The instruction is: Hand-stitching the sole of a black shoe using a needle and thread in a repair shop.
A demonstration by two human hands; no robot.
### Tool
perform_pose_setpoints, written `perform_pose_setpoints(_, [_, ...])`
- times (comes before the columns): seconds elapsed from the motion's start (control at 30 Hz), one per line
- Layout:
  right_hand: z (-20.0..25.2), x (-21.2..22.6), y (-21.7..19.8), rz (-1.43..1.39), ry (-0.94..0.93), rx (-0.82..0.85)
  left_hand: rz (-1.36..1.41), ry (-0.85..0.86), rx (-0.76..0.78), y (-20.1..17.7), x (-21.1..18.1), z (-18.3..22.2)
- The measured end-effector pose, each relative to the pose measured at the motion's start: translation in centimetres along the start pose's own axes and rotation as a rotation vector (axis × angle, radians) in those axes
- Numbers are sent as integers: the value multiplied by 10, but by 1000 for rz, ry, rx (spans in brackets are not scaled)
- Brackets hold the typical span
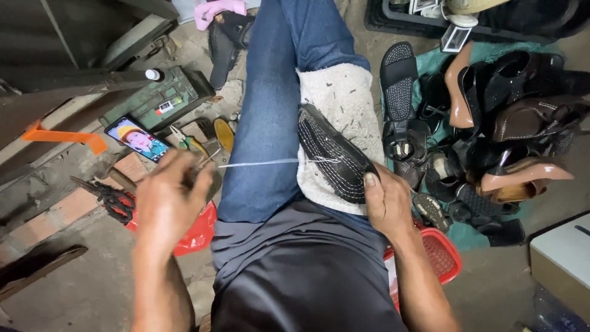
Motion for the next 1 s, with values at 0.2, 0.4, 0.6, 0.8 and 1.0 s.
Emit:
perform_pose_setpoints(0.2, [5,-1,-5,26,24,-64,57,462,-14,61,-90,2])
perform_pose_setpoints(0.4, [9,2,-10,-7,43,-106,-1,403,297,151,-91,15])
perform_pose_setpoints(0.6, [17,-22,-6,-243,130,17,128,631,119,163,-97,31])
perform_pose_setpoints(0.8, [21,-80,-49,-712,493,-519,159,684,50,145,-111,30])
perform_pose_setpoints(1.0, [19,-72,-28,-1448,163,-290,163,686,67,144,-115,29])
Point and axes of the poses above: each hand's wrist, its own z-axis away from the middle knuckle, its own y-axis out of the palm, x = y × z, the point moved 8 cm from there along -z, towards the middle knuckle, and after that the axes turned 1 degree about -z, right-handed, at the moved point
